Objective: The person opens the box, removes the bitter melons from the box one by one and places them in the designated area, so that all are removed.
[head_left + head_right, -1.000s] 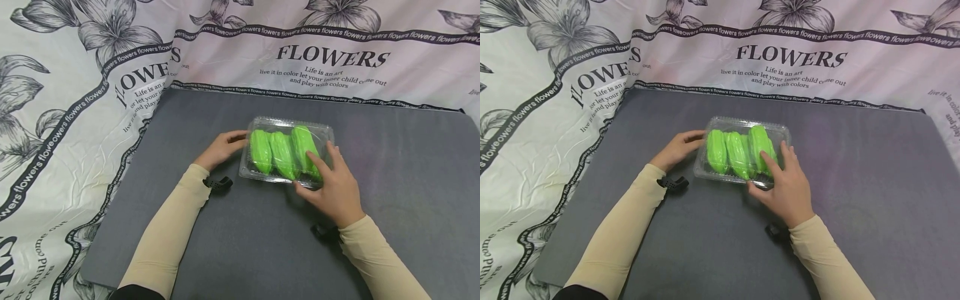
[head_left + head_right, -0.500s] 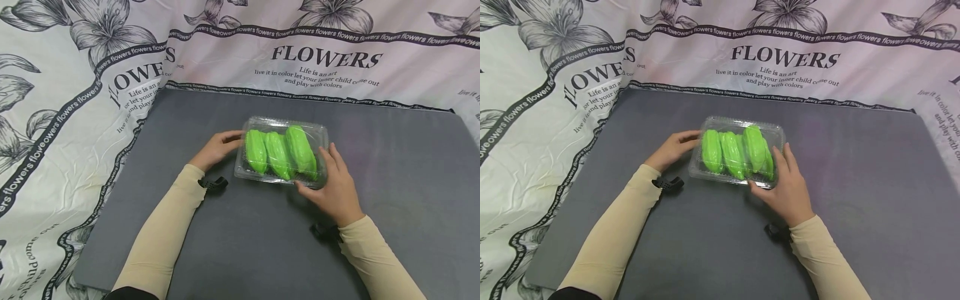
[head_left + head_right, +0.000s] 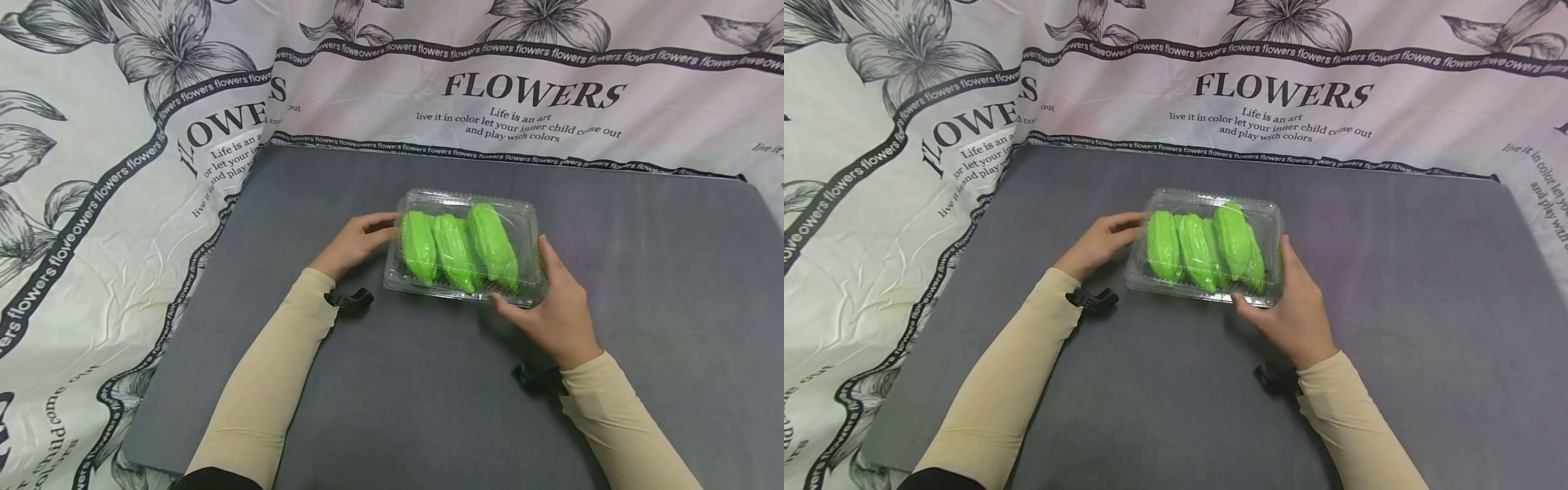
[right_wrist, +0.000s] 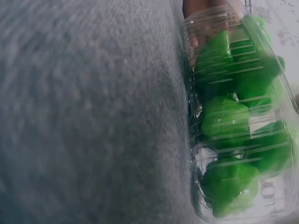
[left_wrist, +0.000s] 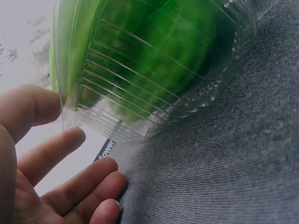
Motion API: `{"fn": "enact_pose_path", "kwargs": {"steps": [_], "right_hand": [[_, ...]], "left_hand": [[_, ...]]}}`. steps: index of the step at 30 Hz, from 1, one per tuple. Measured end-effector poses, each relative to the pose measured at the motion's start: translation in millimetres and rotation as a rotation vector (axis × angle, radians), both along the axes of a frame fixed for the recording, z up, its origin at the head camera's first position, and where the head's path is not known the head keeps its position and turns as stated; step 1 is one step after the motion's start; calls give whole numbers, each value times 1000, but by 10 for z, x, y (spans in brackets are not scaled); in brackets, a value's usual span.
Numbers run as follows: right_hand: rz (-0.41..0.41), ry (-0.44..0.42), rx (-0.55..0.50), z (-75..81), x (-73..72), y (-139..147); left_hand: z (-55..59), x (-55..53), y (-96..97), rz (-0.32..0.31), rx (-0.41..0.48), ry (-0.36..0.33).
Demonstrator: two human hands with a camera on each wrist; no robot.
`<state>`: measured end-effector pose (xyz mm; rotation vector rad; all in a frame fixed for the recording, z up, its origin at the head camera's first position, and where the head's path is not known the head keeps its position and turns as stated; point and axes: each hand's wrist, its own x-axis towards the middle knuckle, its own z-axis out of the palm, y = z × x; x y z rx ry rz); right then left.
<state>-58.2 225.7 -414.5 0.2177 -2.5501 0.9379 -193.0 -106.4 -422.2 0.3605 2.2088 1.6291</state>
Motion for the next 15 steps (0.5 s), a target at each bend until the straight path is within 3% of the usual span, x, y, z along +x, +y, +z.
{"fn": "enact_pose_path", "kwargs": {"steps": [15], "right_hand": [[45,94,30,-52,0,59]], "left_hand": [[-13,16,21,24,27,23]]}}
